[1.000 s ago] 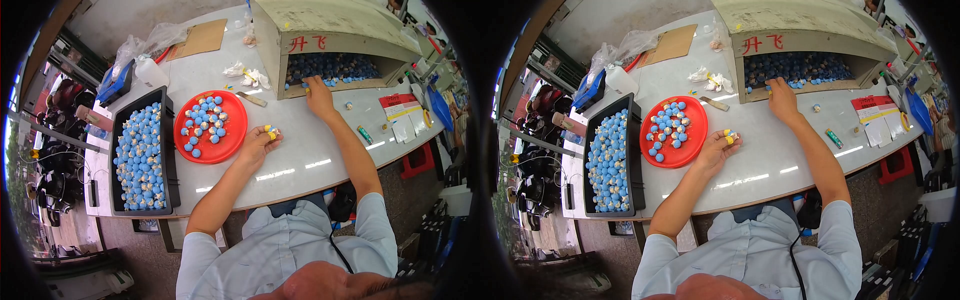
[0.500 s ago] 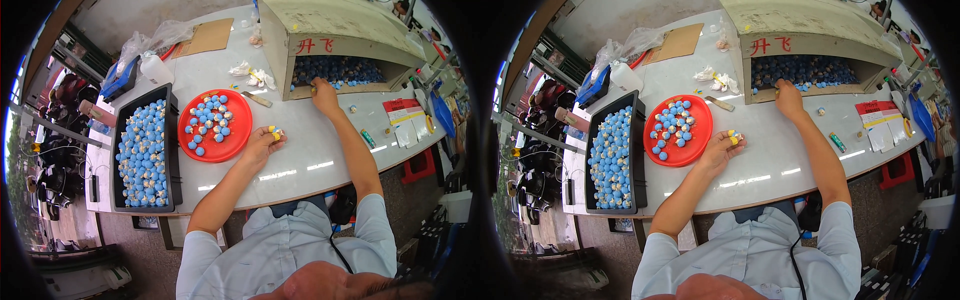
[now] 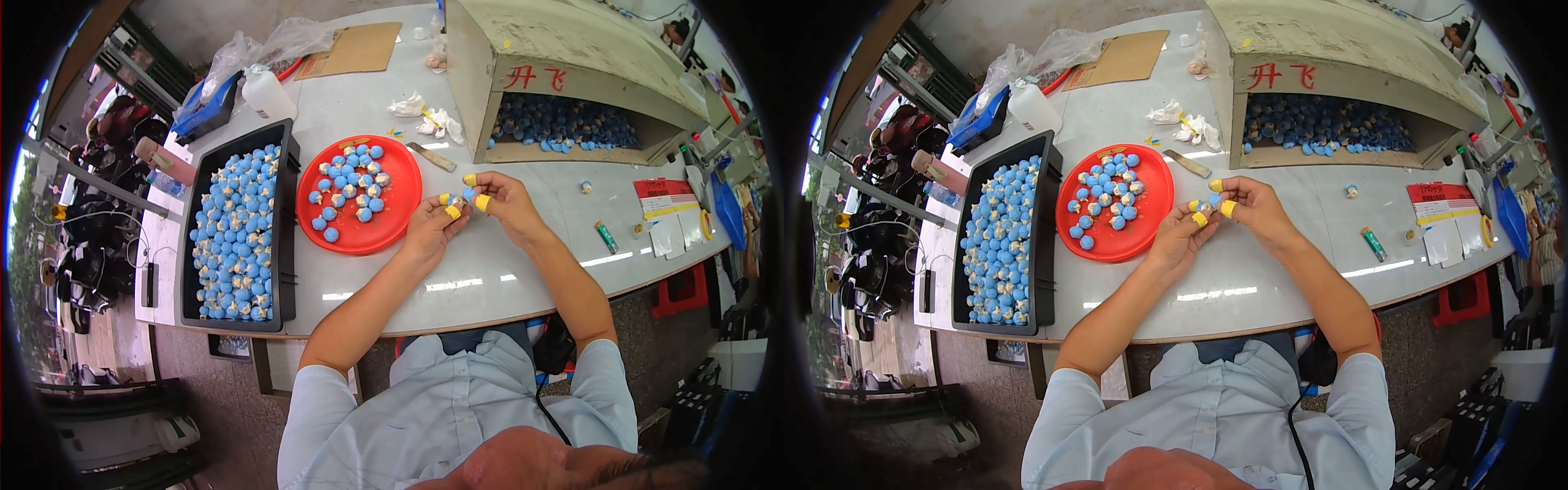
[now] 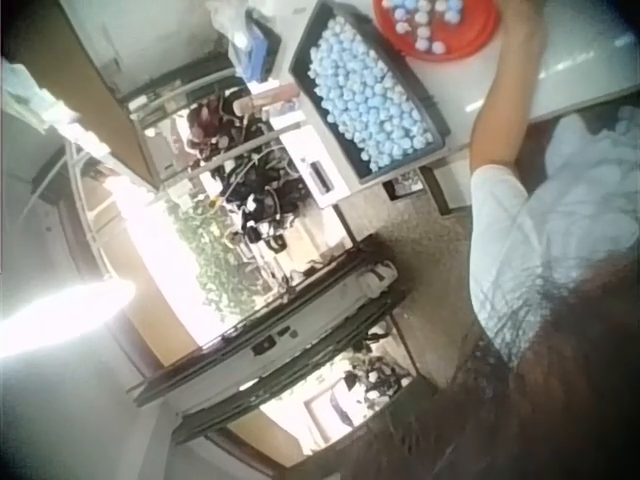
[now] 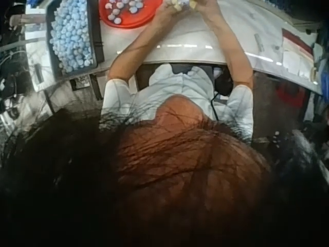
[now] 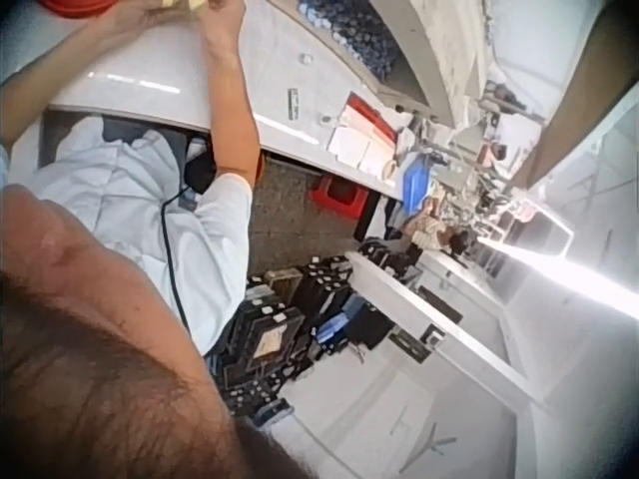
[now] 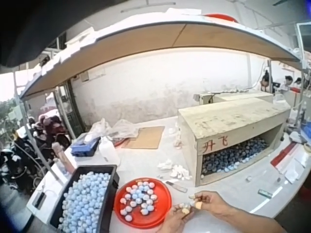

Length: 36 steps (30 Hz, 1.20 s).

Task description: The person applies glue to spherical components with a glue bottle, then assembles the components by hand at a factory workbench.

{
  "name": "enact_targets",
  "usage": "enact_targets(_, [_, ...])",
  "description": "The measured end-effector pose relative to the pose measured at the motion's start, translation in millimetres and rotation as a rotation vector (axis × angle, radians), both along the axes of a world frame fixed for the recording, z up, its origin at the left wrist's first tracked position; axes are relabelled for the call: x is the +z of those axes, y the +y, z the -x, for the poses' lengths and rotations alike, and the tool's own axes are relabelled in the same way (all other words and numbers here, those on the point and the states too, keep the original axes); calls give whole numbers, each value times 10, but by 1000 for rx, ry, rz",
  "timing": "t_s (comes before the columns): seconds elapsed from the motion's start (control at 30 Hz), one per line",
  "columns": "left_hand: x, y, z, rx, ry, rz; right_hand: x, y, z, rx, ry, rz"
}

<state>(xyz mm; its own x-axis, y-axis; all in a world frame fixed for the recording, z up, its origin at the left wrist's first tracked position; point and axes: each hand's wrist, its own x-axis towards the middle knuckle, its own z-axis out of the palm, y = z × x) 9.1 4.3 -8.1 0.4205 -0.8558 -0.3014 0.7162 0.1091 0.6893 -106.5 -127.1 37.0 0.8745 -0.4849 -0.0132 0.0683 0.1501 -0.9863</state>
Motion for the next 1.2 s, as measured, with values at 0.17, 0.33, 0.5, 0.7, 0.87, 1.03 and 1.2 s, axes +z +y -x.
enact_targets(0.17, [-22,10,-2,-2,2,40,-170,88,-38,-25,157,147])
enact_targets(0.33, [-63,6,1,-21,16,16,-200,80,-31,-61,7,387])
enact_targets(0.5, [-26,24,-12,-59,60,17,-207,20,-11,-21,-83,596])
enact_targets(0.7, [71,38,11,-87,94,47,-255,-51,-18,-91,-67,584])
enact_targets(0.87, [17,12,3,-68,109,52,-253,-110,4,-61,-52,428])
enact_targets(1.03, [-11,9,0,-74,91,54,-213,-105,25,-41,-85,610])
enact_targets(1.2, [2,13,7,-67,86,43,-133,-119,55,-4,-49,715])
